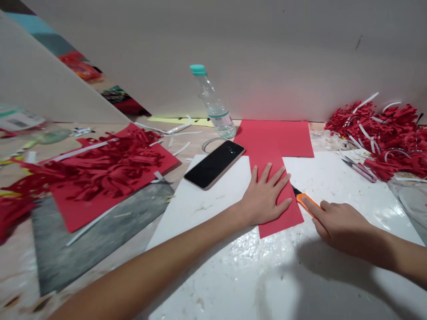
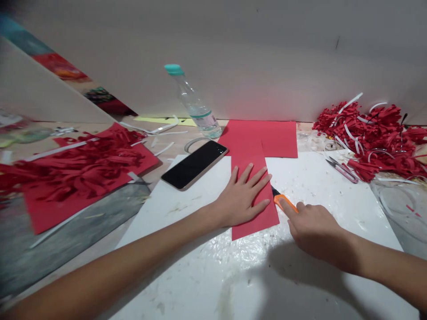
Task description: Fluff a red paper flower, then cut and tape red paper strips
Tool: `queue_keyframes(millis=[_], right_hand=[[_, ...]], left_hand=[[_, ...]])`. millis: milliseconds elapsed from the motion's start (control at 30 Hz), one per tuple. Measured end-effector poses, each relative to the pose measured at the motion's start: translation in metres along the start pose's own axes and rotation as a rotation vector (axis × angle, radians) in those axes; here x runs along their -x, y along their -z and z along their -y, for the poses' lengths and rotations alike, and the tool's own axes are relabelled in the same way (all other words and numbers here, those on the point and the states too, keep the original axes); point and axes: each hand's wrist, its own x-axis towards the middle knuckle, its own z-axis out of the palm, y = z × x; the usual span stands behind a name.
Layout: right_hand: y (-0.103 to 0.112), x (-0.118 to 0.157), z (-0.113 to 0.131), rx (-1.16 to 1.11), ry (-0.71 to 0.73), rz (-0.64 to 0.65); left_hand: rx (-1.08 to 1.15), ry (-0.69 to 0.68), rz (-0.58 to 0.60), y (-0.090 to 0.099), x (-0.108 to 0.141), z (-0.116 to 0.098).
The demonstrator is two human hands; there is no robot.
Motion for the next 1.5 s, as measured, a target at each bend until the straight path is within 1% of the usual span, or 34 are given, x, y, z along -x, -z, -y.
queue_keyframes(millis=[233, 400, 567, 633, 767, 900, 1133, 1367, 1500], right_hand=[[-0.001, 0.001, 0.002, 0.019, 0.001, 0.004], [0.0, -0.003, 0.002, 0.013, -0.015, 0.059], [0.0, -0.001, 0.002, 0.042, -0.007, 0.072], [0.003, -0.003, 0.002, 0.021, -0.019, 0.098], [0.012, -0.01, 0.003, -0.068, -0.08, 0.198], [0.017, -0.012, 0.004, -0.057, -0.096, 0.271], [0.027, -0.019, 0.002, -0.12, -0.083, 0.304], [0.025, -0.016, 0.002, -0.128, -0.085, 0.299], [0.034, -0.025, 0.0, -0.169, -0.086, 0.337]], left_hand=[[-0.005, 0.024, 0.034, 0.002, 0.0, 0.0], [-0.006, 0.022, 0.032, 0.003, 0.0, -0.001], [-0.005, 0.024, 0.048, 0.004, 0.0, -0.001], [-0.004, 0.023, 0.045, 0.003, 0.0, -0.001], [-0.003, 0.022, 0.036, 0.002, 0.0, 0.0], [-0.01, 0.019, 0.044, 0.002, 0.0, 0.001], [-0.017, 0.032, 0.061, 0.005, 0.0, -0.002], [-0.024, 0.028, 0.053, 0.005, 0.0, -0.003], [-0.026, 0.031, 0.065, 0.007, -0.001, -0.003]])
